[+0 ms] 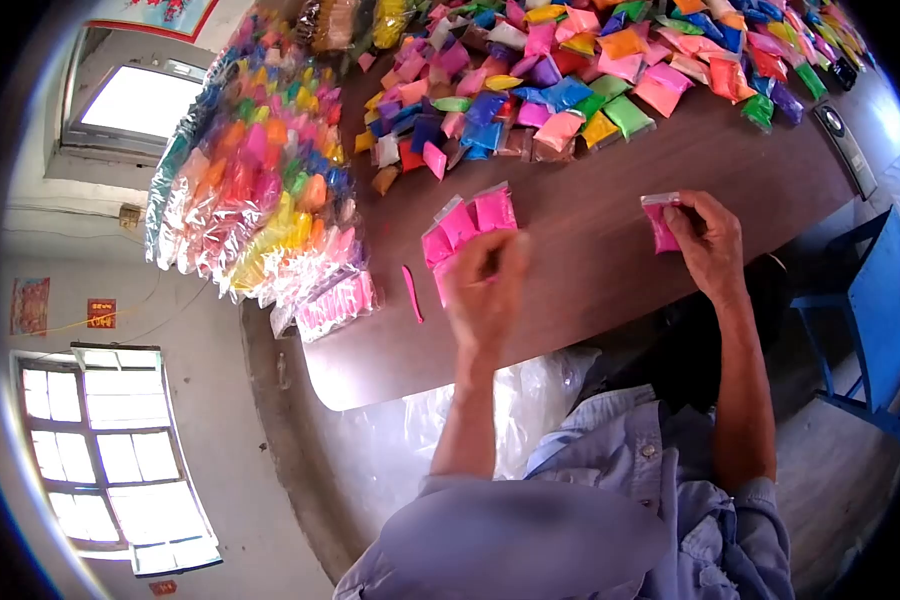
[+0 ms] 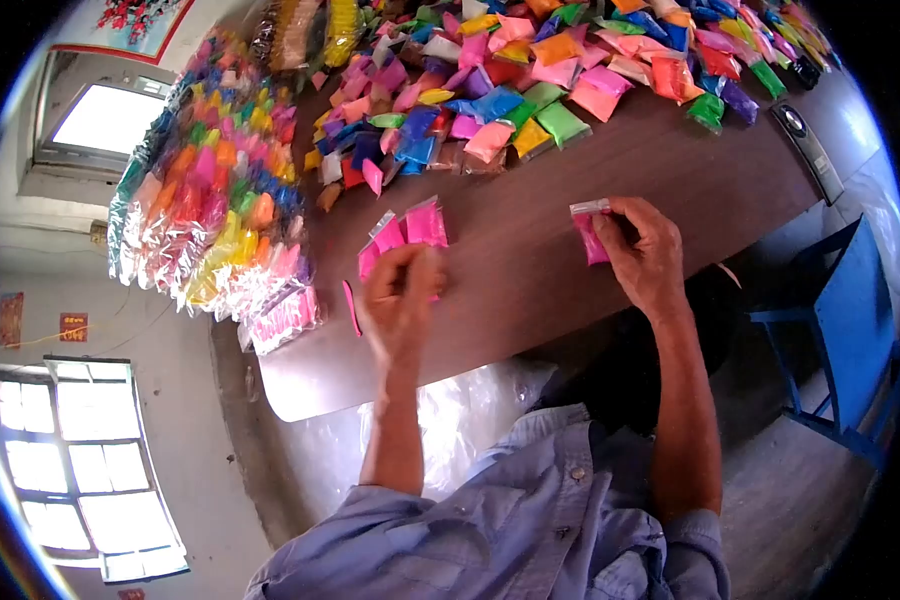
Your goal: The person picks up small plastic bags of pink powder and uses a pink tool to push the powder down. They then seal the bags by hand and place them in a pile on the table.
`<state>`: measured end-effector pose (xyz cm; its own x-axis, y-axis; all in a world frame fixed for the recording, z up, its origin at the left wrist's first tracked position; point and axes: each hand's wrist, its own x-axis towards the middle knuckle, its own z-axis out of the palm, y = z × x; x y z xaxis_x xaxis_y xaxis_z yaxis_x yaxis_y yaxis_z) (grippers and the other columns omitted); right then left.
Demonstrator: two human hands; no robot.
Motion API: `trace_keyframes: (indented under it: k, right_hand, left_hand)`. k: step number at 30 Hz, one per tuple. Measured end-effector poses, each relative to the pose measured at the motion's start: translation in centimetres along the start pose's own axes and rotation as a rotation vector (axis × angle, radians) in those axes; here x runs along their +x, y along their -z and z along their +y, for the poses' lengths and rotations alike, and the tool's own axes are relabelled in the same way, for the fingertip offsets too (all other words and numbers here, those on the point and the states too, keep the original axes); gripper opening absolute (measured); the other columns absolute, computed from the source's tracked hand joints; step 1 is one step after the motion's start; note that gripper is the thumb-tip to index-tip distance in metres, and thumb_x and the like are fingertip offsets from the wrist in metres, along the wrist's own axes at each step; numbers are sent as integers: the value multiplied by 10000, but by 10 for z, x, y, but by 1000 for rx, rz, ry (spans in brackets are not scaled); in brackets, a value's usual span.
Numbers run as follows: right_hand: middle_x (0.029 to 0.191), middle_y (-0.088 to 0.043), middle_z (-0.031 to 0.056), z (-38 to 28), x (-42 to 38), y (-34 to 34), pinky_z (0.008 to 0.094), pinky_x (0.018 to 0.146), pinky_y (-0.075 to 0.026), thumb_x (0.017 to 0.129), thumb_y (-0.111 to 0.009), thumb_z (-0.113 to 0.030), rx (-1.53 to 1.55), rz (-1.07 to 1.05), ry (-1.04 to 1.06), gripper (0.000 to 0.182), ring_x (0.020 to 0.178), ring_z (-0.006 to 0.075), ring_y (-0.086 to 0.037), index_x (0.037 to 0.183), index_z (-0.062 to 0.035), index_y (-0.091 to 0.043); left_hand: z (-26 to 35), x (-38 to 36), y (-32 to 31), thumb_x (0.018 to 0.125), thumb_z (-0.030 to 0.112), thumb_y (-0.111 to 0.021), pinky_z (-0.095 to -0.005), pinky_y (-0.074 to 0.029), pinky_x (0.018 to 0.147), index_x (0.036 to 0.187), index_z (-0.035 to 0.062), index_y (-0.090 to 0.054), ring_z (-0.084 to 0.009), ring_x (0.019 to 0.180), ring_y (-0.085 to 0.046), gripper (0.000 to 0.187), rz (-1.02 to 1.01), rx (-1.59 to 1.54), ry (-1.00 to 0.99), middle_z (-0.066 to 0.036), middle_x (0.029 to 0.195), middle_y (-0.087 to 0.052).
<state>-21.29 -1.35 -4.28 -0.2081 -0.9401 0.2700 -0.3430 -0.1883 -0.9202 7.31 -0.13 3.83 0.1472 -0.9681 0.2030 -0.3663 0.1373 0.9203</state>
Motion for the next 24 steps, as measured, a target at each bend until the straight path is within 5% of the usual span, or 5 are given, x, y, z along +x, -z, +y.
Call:
trace_keyframes:
  k: [5,10,13,14,24]
  right_hand:
    - [1039,-737,114,-5,2,-3,336,757,-576,978,-747,-112,-91,35,63,254,867,189,-709,1213,-21,-713]
    - [1127,-716,121,-9,-2,-8,335,769,-581,971,-754,-100,-62,124,-10,323,912,195,-705,1278,-21,-692]
    - [1165,-692,116,-12,-1,-8,322,798,-583,967,-754,-73,-48,108,-4,337,958,197,-702,1293,-23,-688]
    - [1176,-682,114,-13,-1,-8,319,811,-584,964,-754,-63,-94,114,33,327,975,198,-699,1283,-22,-692]
    - [1212,-657,120,-4,-2,-9,297,800,-589,965,-748,-43,-64,140,128,217,998,203,-701,1177,-3,-723]
  left_hand:
    - [-49,16,93,949,147,-785,-246,-488,626,1040,37,-778,-56,717,-626,143,256,324,-40,-26,792,-719]
    - [-92,-2,146,928,258,-766,-400,-551,713,978,71,-764,-263,776,-729,194,293,863,45,-109,852,-754]
    - [-110,-7,154,923,299,-752,-449,-545,764,943,83,-757,-317,813,-726,216,220,879,156,-103,867,-754]
    - [-113,-9,154,922,301,-746,-466,-537,757,940,89,-760,-335,815,-720,214,238,949,36,-105,848,-745]
    - [-113,-2,161,935,211,-719,-445,-531,716,919,16,-746,-349,786,-716,198,105,965,31,-169,864,-741]
